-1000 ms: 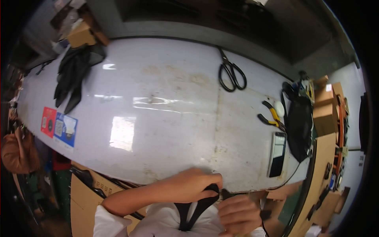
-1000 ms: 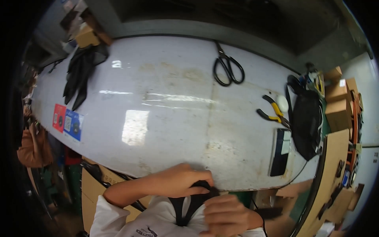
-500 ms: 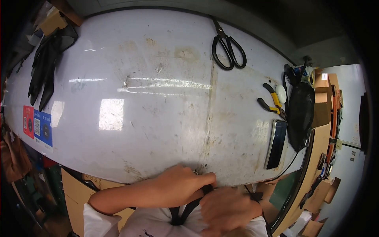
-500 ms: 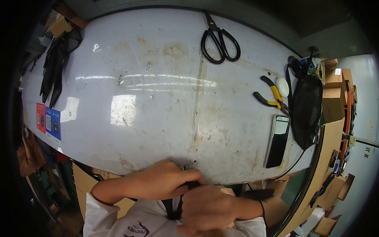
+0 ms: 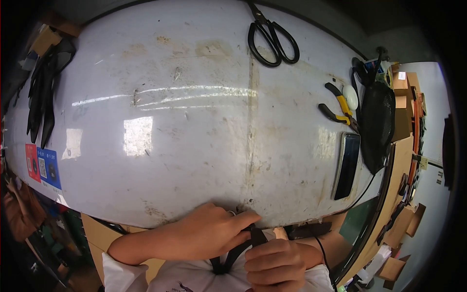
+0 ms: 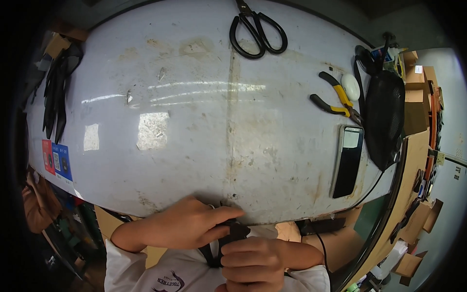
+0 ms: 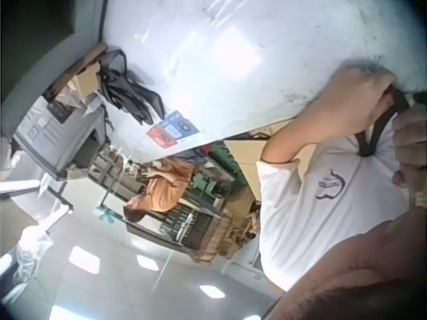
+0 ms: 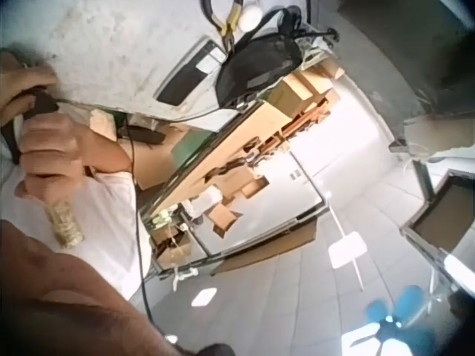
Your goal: Tucking and smoothing the cover onto a bicycle saddle using a hand tool.
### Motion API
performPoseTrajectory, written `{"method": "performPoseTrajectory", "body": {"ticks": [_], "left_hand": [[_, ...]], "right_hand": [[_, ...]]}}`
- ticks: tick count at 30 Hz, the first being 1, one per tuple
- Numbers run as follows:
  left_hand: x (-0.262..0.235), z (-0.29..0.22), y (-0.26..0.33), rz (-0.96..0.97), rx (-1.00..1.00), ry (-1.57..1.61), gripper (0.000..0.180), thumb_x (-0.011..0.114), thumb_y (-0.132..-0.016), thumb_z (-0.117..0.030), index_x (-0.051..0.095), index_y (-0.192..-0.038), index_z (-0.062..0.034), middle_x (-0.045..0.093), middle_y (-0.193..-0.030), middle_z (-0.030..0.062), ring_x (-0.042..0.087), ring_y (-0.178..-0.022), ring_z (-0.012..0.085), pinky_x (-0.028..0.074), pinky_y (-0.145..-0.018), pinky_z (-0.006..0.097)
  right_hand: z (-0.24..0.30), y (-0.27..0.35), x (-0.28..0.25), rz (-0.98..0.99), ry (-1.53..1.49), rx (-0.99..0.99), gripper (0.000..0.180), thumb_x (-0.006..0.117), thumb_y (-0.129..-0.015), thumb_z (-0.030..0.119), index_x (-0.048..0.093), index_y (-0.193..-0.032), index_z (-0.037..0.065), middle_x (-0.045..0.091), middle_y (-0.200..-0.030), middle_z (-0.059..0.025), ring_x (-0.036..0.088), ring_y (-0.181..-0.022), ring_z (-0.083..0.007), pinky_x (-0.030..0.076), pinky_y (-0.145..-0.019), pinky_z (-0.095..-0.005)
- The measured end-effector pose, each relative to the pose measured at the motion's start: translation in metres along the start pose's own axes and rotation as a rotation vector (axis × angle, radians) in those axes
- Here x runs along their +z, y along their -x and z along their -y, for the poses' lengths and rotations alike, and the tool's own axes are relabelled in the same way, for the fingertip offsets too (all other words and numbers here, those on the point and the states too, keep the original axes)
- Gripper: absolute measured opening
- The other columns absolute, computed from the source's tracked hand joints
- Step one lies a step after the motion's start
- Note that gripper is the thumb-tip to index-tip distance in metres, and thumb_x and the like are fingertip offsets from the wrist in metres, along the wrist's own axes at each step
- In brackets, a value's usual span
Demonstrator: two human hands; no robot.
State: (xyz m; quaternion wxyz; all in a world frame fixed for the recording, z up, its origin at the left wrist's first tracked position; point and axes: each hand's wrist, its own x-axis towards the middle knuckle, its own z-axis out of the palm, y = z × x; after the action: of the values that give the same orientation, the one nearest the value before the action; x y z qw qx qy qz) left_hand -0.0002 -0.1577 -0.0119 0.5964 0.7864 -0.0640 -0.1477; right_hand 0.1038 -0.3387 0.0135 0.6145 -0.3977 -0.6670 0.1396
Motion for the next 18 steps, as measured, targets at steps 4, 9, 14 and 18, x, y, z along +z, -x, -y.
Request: {"method": "performPoseTrajectory", "body": {"ticks": [4, 9, 14, 18], "left_hand": [[-0.001, 0.0, 0.001, -0.038, 0.02, 0.051, 0.028, 0.07, -0.098, -0.014, 0.064, -0.122, -0.0012, 0.064, -0.064, 0.0166, 0.066, -0.059, 0.0386, 0.053, -0.056, 0.047], [-0.008, 0.0, 0.007, -0.026, -0.031, 0.068, 0.034, 0.076, -0.094, -0.013, 0.071, -0.128, -0.006, 0.065, -0.065, 0.0105, 0.064, -0.055, 0.031, 0.051, -0.054, 0.04], [-0.004, 0.003, 0.006, -0.06, -0.015, 0.113, 0.035, 0.076, -0.095, -0.012, 0.071, -0.129, -0.0074, 0.066, -0.066, 0.0099, 0.063, -0.053, 0.0295, 0.05, -0.053, 0.04], [-0.006, 0.002, 0.007, -0.031, -0.042, 0.085, 0.034, 0.076, -0.095, -0.012, 0.072, -0.128, -0.0076, 0.067, -0.067, 0.0097, 0.062, -0.053, 0.0296, 0.05, -0.053, 0.039]], "right_hand": [[0.001, 0.011, 0.02, -0.515, -0.368, 0.224, 0.019, 0.071, -0.096, 0.008, 0.061, -0.082, 0.0, 0.066, -0.077, -0.0142, 0.064, -0.063, -0.0299, 0.06, -0.064, -0.0453], [-0.006, 0.01, -0.008, -0.113, -0.366, 0.101, 0.03, 0.067, -0.103, 0.011, 0.056, -0.076, 0.003, 0.064, -0.074, -0.0121, 0.059, -0.062, -0.0294, 0.052, -0.059, -0.0407], [-0.001, 0.024, 0.019, -0.307, -0.057, -0.087, 0.031, 0.078, -0.1, 0.027, 0.063, -0.087, 0.003, 0.06, -0.079, -0.0086, 0.062, -0.065, -0.0258, 0.057, -0.06, -0.0407], [-0.008, 0.02, 0.009, -0.228, -0.09, -0.049, 0.031, 0.077, -0.1, 0.024, 0.062, -0.082, 0.003, 0.063, -0.077, -0.0087, 0.063, -0.067, -0.025, 0.057, -0.062, -0.0414]]}}
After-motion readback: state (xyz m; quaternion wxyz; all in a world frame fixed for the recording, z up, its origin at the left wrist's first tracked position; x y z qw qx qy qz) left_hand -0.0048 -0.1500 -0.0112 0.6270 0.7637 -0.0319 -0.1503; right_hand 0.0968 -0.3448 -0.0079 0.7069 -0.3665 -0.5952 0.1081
